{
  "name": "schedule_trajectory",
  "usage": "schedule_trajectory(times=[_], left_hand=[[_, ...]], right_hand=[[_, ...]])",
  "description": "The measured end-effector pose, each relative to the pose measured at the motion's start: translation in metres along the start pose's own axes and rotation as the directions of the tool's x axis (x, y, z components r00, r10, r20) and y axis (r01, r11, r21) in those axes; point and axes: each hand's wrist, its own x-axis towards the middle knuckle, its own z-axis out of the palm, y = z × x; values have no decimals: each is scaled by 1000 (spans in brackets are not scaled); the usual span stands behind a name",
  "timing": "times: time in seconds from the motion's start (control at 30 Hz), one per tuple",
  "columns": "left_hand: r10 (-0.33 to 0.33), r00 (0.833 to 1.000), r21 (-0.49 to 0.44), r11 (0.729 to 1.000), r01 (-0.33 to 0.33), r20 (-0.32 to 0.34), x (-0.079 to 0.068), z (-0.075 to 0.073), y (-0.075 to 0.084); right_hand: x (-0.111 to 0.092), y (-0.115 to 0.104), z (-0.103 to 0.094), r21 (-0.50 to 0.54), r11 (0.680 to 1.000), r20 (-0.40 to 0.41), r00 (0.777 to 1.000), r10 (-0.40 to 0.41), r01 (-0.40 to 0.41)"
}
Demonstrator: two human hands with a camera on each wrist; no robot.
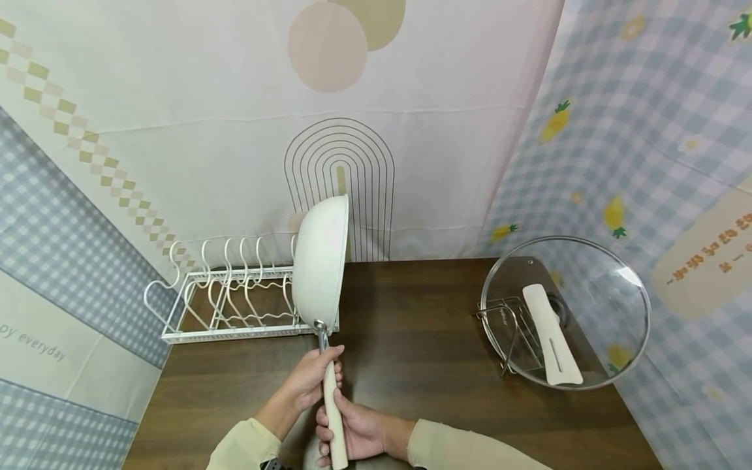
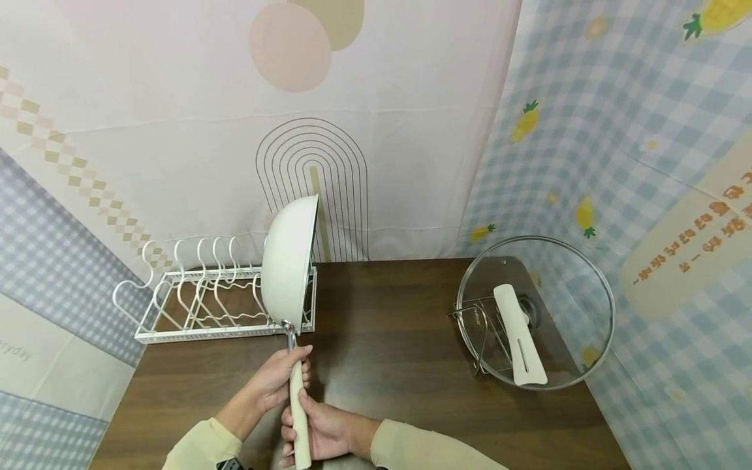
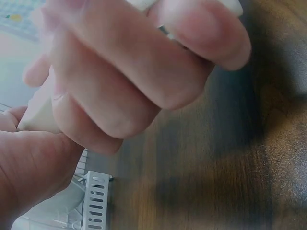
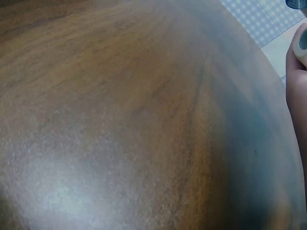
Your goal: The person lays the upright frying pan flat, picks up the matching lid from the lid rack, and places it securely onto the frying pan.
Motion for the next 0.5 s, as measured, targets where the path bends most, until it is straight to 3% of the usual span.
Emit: schedule_trajectory(times=[0.5], left_hand=[[1,999,-16,1000,-2,-38,1,5,-1]], right_hand=[[1,7,5,40,998,-69,997,-45,48]])
